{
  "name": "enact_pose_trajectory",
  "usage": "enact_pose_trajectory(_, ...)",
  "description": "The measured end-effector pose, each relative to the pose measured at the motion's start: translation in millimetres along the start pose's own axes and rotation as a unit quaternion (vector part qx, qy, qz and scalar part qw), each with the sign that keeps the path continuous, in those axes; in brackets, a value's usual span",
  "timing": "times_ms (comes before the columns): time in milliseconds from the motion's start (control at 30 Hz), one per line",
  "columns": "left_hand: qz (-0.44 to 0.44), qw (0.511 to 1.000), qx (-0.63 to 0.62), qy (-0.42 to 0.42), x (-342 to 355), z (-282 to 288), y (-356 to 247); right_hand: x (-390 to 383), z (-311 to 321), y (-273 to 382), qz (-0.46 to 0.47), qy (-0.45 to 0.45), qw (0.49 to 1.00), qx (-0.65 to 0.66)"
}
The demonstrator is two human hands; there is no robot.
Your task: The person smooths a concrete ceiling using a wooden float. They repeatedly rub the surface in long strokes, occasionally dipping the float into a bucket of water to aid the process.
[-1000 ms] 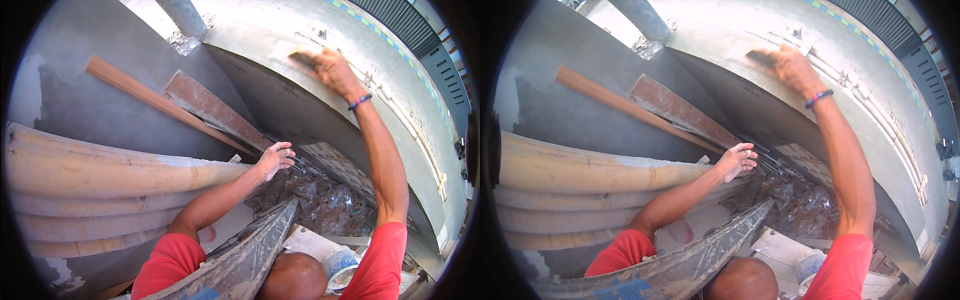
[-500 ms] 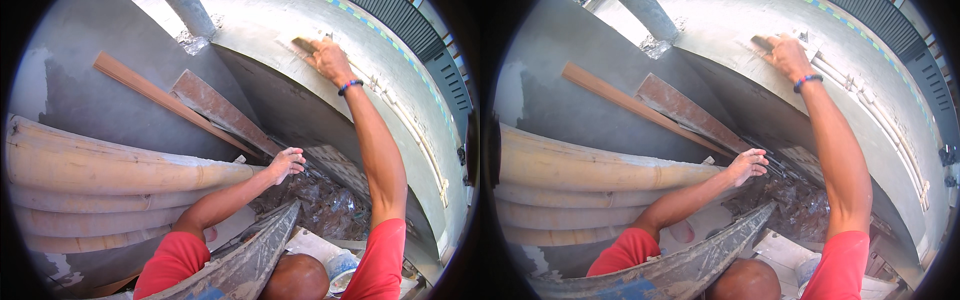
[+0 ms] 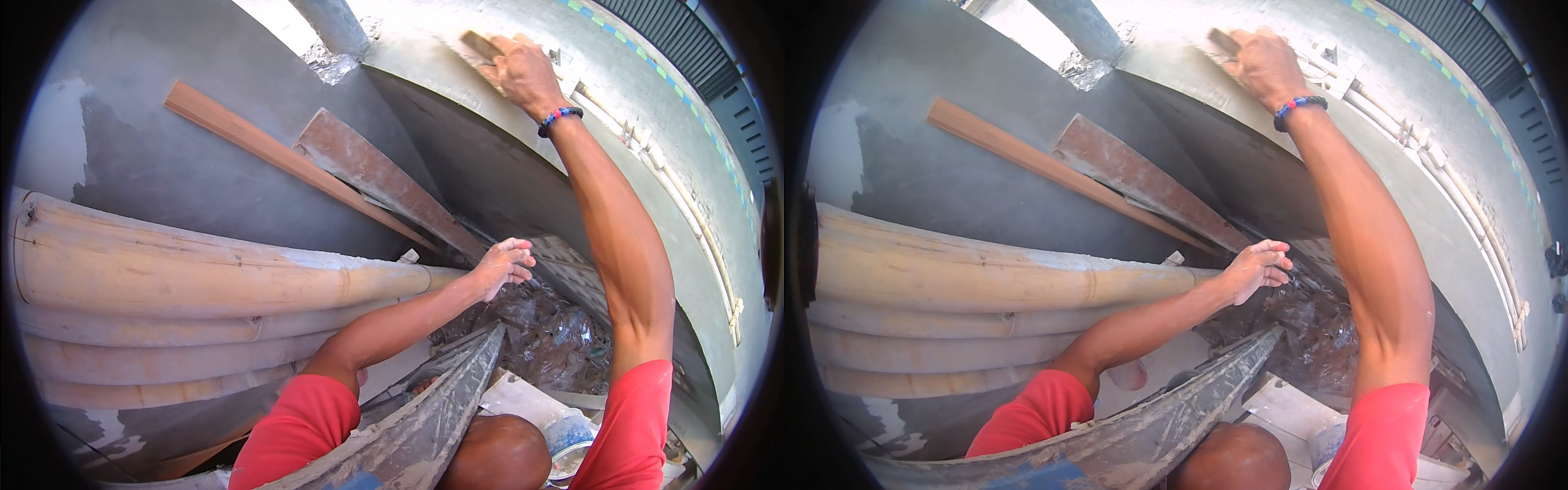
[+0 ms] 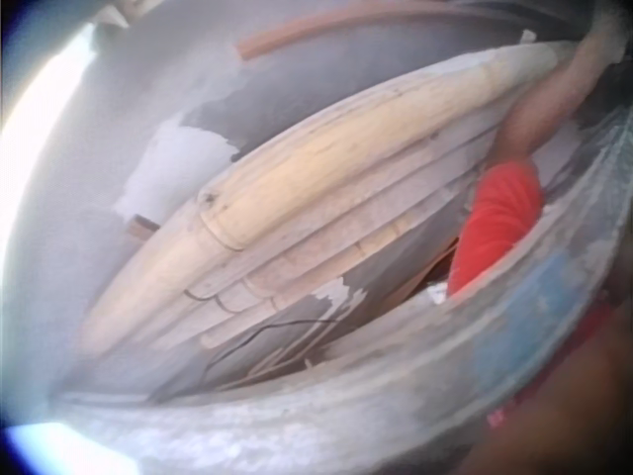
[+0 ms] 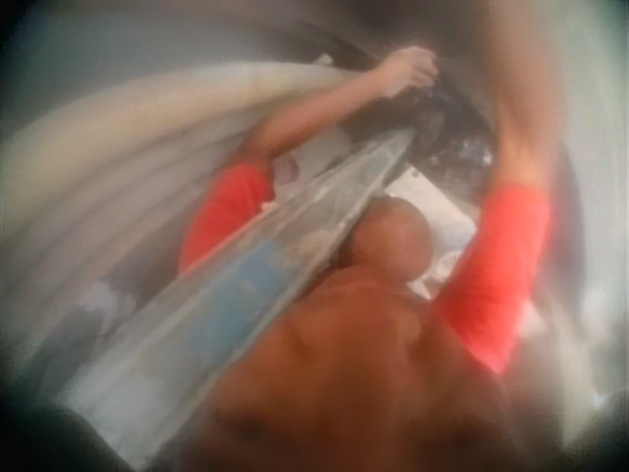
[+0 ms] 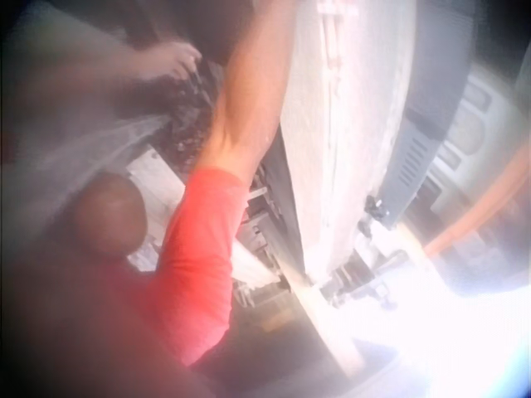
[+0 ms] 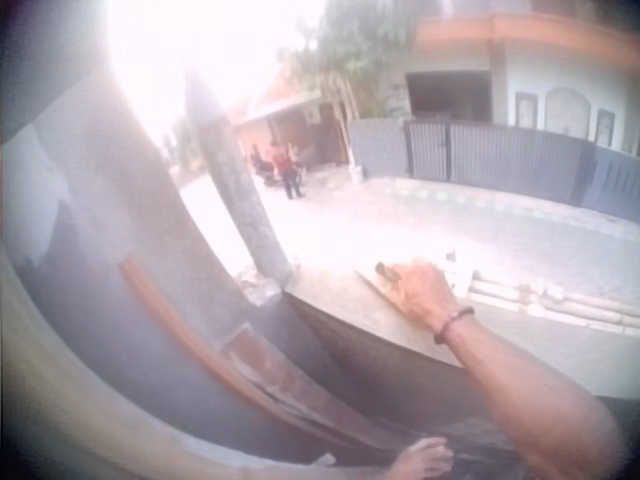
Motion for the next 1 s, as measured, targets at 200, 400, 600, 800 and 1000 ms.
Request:
enact_pose_trajectory(200, 0.004, 0.999, 0.022, 0.026, 7, -23, 7, 1, -51, 74, 0.056, 0.028, 0.998, -0.002)
enact_pose_trajectory(400, 0.022, 1.0, 0.016, -0.009, -3, -2, 17, -33, -35, 17, -0.032, 0.064, 0.997, -0.022)
enact_pose_trajectory(600, 0.032, 0.999, 0.039, -0.015, -10, 8, 17, -152, 74, -60, -0.113, 0.016, 0.99, -0.084)
enact_pose_trajectory(800, 0.007, 0.999, 0.047, 0.002, -9, -5, 0, -265, 185, -139, -0.245, -0.07, 0.961, -0.11)
enact_pose_trajectory(1000, -0.148, 0.974, 0.015, 0.169, -39, -63, -72, -332, 77, -40, -0.435, -0.167, 0.506, 0.726)
Point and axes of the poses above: each hand's wrist, its own x-axis towards the middle knuckle, its own z-axis out of the back of the hand, y = z × x, the point moved 10 cm from there along x, towards the middle knuckle, and after that the axes turned 3 degrees about y, right-handed, at the moved point
